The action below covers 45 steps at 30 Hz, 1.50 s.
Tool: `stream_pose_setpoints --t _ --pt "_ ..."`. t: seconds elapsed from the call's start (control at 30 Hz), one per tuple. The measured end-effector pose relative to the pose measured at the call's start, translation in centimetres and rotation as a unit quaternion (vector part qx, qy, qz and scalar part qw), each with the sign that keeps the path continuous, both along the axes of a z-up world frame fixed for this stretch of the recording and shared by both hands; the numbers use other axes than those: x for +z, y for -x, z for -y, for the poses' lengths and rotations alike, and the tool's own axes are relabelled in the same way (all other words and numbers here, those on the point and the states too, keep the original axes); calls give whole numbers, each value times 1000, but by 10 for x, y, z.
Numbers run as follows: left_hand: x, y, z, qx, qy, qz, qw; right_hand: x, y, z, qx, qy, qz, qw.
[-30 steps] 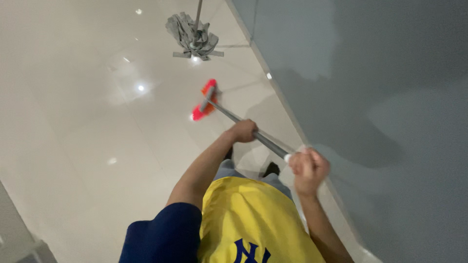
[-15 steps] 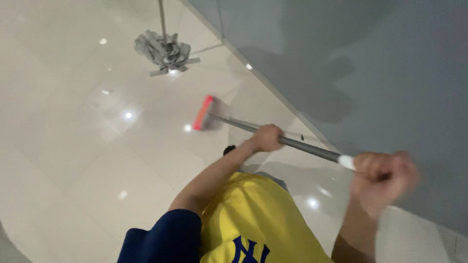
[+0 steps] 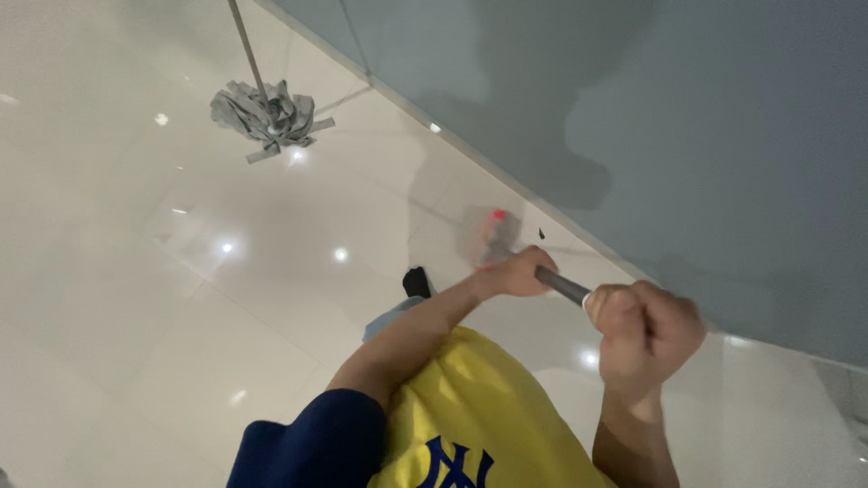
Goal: The person uses a squeegee broom to sweep a tiled floor, moving it in repeated strokes across the floor surface and into a corner by a door.
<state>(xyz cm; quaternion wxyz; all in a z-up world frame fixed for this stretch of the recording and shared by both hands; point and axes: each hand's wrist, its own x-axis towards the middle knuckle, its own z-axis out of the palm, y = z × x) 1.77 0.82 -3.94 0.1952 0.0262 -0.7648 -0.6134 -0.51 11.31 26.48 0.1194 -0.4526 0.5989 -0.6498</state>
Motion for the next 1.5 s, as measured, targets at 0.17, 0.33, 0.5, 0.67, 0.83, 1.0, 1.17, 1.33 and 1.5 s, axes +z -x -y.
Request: stream_pose_setpoints --t 0.17,0.33,0.5,0.67,0.83,1.0,1.17,1.33,1.5 --pt "-46 -59 38 12 102 230 968 -65 26 -8 92 93 152 980" --pt "-110 -133 73 89 87 342 931 -149 -21 -3 55 40 187 980" --pt "-122 -154 71 191 143 385 891 -186 -23 -23 64 1 263 963" --pt "-58 -118 23 109 110 456 877 -154 19 -84 18 77 230 970" --pt "22 -53 -61 26 135 217 966 -31 35 -139 -12 107 92 990" --pt "54 -17 -135 -105 10 174 979 29 -13 -164 -91 -23 -103 990" --pt "17 -25 -160 -225 -132 -13 965 -14 -57 -147 -22 -102 -148 983" --pt "19 -64 -141 -199 -12 175 964 -28 -77 -154 -72 -51 -23 996" --pt "34 -126 -85 -164 43 217 961 -39 -88 -158 -11 98 29 995"
